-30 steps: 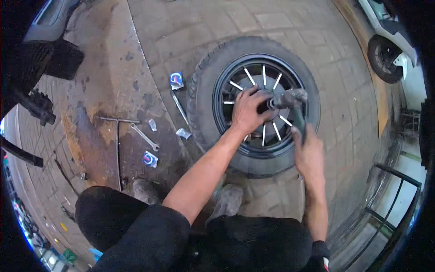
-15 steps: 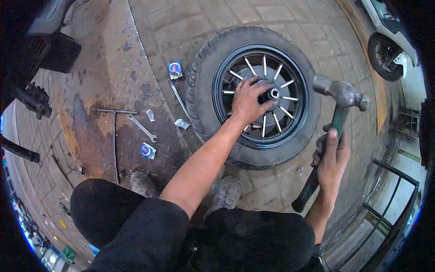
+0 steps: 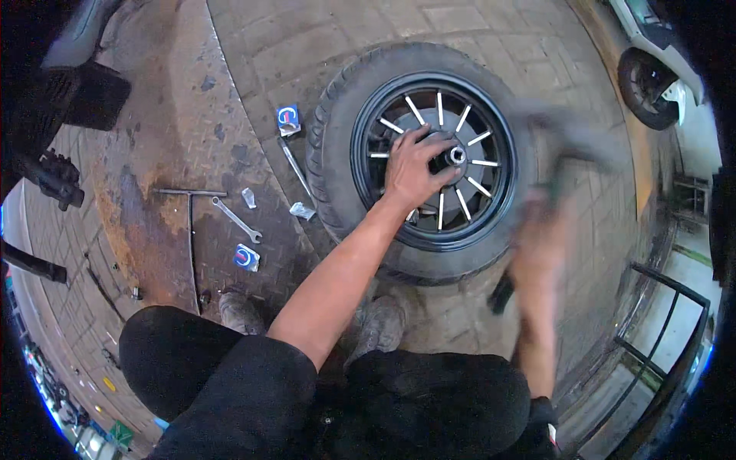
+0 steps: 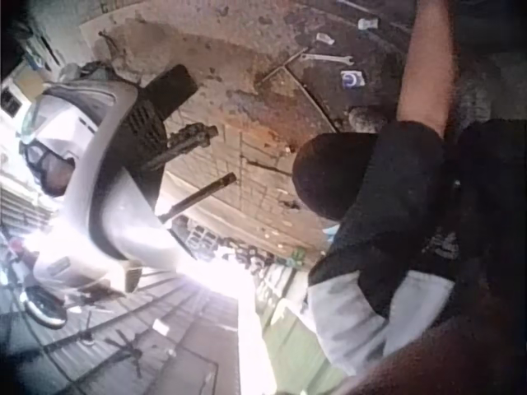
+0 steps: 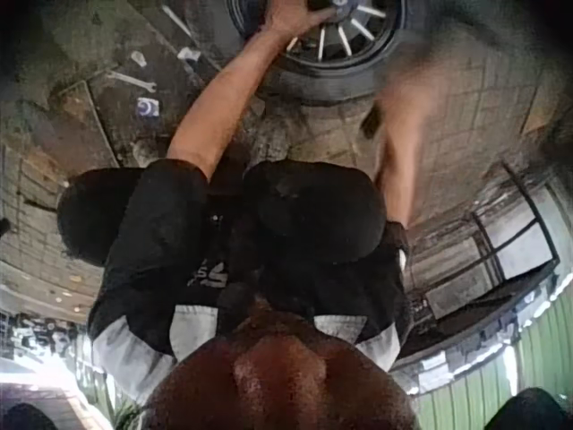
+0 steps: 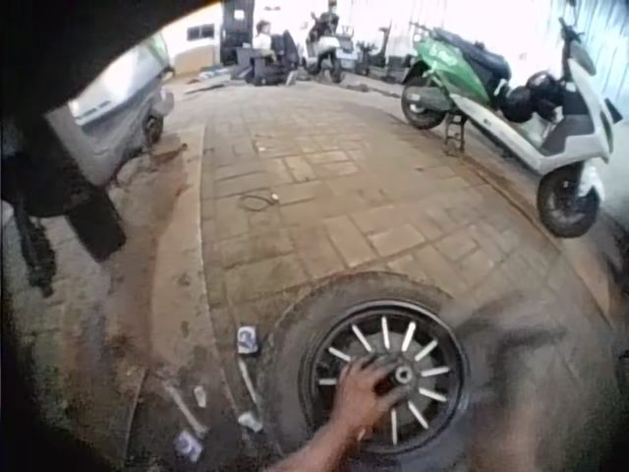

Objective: The person hands a document to a worker through an office window, walks to a work area, and uses a hammer to drive a component into the center of a motorcycle wheel.

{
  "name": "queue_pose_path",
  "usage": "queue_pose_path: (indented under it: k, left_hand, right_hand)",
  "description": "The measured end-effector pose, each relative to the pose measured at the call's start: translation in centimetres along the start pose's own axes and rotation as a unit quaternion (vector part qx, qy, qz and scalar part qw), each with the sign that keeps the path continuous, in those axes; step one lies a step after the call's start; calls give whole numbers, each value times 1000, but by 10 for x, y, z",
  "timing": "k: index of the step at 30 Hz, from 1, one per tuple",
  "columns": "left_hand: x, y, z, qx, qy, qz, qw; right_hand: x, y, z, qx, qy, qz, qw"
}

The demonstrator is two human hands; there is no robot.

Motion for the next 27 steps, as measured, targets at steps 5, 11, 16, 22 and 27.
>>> queue_pose_path:
  k: [5, 11, 16, 22, 27]
  left_hand:
    - [4, -2, -4, -4, 0, -4, 1000]
    - [6, -14, 2, -27, -61, 76, 995]
    - [22, -116, -22, -300, -236, 316, 868]
    - [95, -220, 44, -161, -231, -131, 951]
    - [81, -231, 131, 93, -407, -383, 824]
  right_hand:
    - [12, 8, 8, 295, 123, -42, 947]
    - [-57, -23, 85, 171, 332, -281, 884]
    - [-175, 0, 193, 113, 428, -183, 878]
    - [-78, 3, 171, 124, 80, -17, 989]
    - [-10, 73, 142, 205, -245, 71, 945]
Point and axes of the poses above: each hand's wrist, its own z-axis away from the middle knuckle, its own y-axis out of the palm, x = y × z, the point moved 1 cm from there along -z, towards the middle knuckle, and after that the axes turned 14 degrees about y, right-handed, at the moved point
